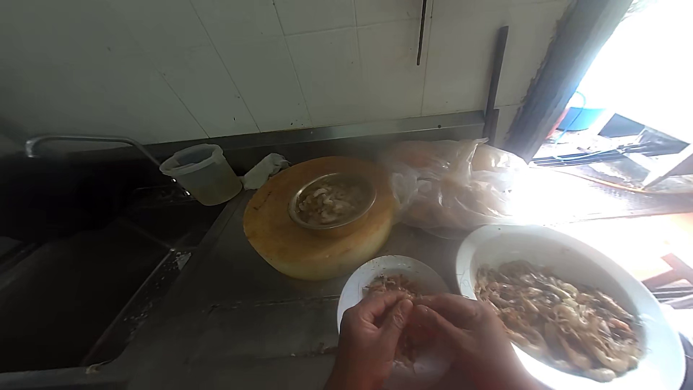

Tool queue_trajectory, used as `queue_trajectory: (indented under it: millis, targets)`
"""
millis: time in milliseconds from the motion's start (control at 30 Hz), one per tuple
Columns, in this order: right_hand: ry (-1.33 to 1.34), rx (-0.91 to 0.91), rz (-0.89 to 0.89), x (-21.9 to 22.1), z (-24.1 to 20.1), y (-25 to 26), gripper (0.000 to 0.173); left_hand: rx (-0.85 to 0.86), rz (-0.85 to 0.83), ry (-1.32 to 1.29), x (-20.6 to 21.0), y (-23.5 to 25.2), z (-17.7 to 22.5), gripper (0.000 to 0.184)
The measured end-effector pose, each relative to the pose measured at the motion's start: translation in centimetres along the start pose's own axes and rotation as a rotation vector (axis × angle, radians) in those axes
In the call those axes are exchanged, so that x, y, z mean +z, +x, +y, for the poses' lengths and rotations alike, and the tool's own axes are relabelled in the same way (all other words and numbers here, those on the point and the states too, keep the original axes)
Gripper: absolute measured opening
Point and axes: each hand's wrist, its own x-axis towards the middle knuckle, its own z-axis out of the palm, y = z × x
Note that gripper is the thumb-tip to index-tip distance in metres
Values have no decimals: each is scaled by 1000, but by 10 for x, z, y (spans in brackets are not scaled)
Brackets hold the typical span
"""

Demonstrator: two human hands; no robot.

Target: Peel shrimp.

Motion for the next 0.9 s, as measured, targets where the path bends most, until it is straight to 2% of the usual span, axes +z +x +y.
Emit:
queue_trajectory:
  millis: [100,167,433,500,600,767,900]
  targets:
    - [45,-8,3,3,0,-1,16,102,30,97,1,-2,-2,20]
    - [71,-3,30,6,0,-1,13,104,50,107,2,-4,-1,20]
    - [153,54,61,9,-1,-3,13,-94,114,-59,-5,0,8,23]
    - [147,66,61,7,-2,-2,14,-138,15,-65,-10,-1,9,26]
    - [54,23,30,4,1,-2,15,-150,-151,-126,-11,-3,8,30]
    - [-250,-131,5,1,7,1,17,-47,-81,-6,-12,-3,1,20]
    - [-394,-94,11,-2,1,2,14,-49,-70,32,-10,-5,4,19]
